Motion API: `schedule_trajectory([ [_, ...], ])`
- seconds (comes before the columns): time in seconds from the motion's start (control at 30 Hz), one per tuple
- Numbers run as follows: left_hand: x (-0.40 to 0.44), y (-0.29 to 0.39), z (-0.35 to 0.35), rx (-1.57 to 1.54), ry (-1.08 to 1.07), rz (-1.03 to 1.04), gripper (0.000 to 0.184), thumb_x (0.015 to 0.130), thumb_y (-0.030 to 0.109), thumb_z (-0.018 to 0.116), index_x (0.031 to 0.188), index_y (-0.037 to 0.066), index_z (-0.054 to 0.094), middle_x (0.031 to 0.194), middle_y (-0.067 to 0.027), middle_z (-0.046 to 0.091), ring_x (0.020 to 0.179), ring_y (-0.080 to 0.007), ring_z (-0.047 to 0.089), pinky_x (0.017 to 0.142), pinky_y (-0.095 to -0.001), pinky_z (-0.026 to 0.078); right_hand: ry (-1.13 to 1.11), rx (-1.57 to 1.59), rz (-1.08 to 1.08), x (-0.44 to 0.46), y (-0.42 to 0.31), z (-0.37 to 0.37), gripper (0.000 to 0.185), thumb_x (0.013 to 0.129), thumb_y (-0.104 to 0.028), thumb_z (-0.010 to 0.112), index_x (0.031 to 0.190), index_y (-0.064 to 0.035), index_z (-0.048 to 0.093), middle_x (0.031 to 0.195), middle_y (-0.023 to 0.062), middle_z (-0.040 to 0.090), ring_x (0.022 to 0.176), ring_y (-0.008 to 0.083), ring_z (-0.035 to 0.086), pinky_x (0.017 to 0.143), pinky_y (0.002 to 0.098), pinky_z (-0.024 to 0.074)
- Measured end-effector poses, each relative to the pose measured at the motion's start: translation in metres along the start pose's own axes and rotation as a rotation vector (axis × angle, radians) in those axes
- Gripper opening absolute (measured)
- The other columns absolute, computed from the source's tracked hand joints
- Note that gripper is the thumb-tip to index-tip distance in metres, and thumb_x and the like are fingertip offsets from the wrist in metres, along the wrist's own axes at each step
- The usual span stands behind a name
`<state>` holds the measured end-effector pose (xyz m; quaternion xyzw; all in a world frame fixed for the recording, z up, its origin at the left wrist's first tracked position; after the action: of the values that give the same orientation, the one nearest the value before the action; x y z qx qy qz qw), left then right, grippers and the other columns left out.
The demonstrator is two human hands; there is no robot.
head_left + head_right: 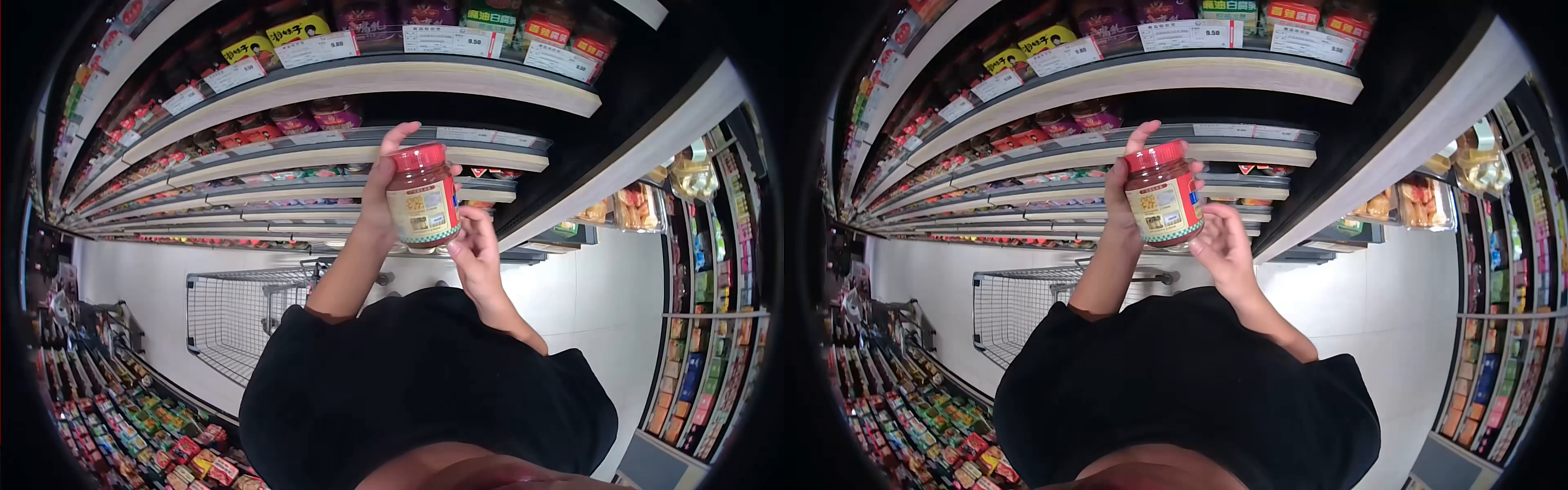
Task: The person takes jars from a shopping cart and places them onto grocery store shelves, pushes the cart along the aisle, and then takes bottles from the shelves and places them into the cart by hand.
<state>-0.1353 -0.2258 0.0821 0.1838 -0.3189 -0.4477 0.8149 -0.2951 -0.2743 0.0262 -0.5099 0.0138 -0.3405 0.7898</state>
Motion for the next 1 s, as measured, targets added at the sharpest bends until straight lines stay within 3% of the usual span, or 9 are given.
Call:
schedule_trajectory([
  [0.07,0.002,0.005,0.0,0.028,-0.022,-0.021,0.074,0.087,0.052,0.068,0.138,0.011,0.033,0.117,-0.0196,0.061,0.105,-0.0394,0.066,0.083,-0.0512,0.059,-0.052,0.396,0.288,-0.001,0.003,0.006,0.06,0.092,-0.004,0.058,0.143,-0.0082,0.027,0.135,0.0162,0.051,0.119,0.0291,0.057,0.1,0.0471,0.048],
  [0.27,-0.001,0.005,-0.025,0.422,-0.09,-0.017,0.074,0.086,0.055,0.067,0.136,0.009,0.036,0.12,-0.0212,0.059,0.11,-0.0404,0.063,0.087,-0.0518,0.058,-0.069,0.45,0.327,0.003,0.023,0.018,0.075,0.088,0.0,0.062,0.148,-0.0156,0.02,0.139,0.0158,0.046,0.123,0.0321,0.055,0.098,0.0505,0.0493],
  [0.33,-0.01,0.0,-0.034,0.312,-0.036,-0.046,0.073,0.087,0.054,0.066,0.136,0.009,0.037,0.121,-0.0216,0.059,0.111,-0.0393,0.063,0.088,-0.0516,0.057,-0.102,0.475,0.42,0.003,0.029,0.019,0.083,0.086,0.0,0.064,0.15,-0.0211,0.016,0.143,0.016,0.041,0.124,0.0352,0.054,0.098,0.0522,0.0486],
  [0.4,-0.014,-0.005,-0.038,0.118,0.037,-0.056,0.071,0.091,0.053,0.062,0.14,0.009,0.035,0.124,-0.0229,0.058,0.112,-0.035,0.063,0.09,-0.0499,0.056,-0.138,0.519,0.41,0.007,0.029,0.019,0.081,0.087,-0.002,0.063,0.15,-0.0207,0.016,0.143,0.0169,0.042,0.124,0.0363,0.054,0.098,0.0524,0.0483],
  [0.6,-0.015,0.003,-0.05,0.268,0.123,-0.037,0.075,0.093,0.051,0.06,0.148,0.01,0.03,0.126,-0.0231,0.059,0.109,-0.0301,0.065,0.092,-0.0421,0.056,-0.159,0.619,0.423,0.019,0.035,0.024,0.067,0.091,-0.01,0.061,0.145,-0.0188,0.021,0.138,0.0216,0.045,0.122,0.0392,0.055,0.098,0.0531,0.0475],
  [0.7,-0.02,0.009,-0.044,0.358,0.224,-0.036,0.069,0.092,0.038,0.066,0.146,0.01,0.034,0.128,-0.0187,0.058,0.112,-0.0263,0.062,0.096,-0.0384,0.052,-0.004,0.585,0.382,0.021,0.038,0.03,0.07,0.088,-0.006,0.065,0.143,-0.016,0.022,0.136,0.0188,0.047,0.12,0.0332,0.056,0.097,0.046,0.0501],
  [0.77,-0.022,0.012,-0.046,0.438,0.22,-0.002,0.056,0.093,0.009,0.061,0.143,0.013,0.037,0.126,-0.0151,0.058,0.117,-0.0238,0.058,0.1,-0.0379,0.048,0.153,0.168,0.197,0.027,0.045,0.025,0.078,0.083,0.002,0.07,0.143,-0.012,0.023,0.134,0.0164,0.047,0.12,0.0253,0.056,0.095,0.0374,0.052],
  [0.8,-0.023,0.013,-0.047,0.442,0.225,0.002,0.056,0.093,0.009,0.061,0.143,0.013,0.037,0.126,-0.0151,0.058,0.117,-0.0238,0.058,0.1,-0.0379,0.048,0.192,0.068,0.168,0.031,0.043,0.023,0.085,0.078,0.012,0.069,0.147,-0.0118,0.025,0.134,0.0121,0.047,0.12,0.0208,0.055,0.096,0.0352,0.0511],
  [1.0,-0.021,0.017,-0.041,0.345,0.35,-0.036,0.055,0.091,0.002,0.06,0.141,0.015,0.04,0.127,-0.0114,0.058,0.117,-0.0228,0.057,0.101,-0.0391,0.047,0.114,-0.169,-0.018,0.038,0.039,0.026,0.087,0.077,0.008,0.075,0.147,-0.0083,0.026,0.133,0.0145,0.047,0.112,0.0183,0.06,0.083,0.0284,0.056],
])
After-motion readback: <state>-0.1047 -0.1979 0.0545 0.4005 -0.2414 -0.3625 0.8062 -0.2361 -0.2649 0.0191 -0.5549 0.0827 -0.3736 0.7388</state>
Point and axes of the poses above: each hand's wrist, its own x-axis towards the middle knuckle, its own z-axis out of the palm, y = z × x, the point moved 1 cm from there along x, towards the middle knuckle
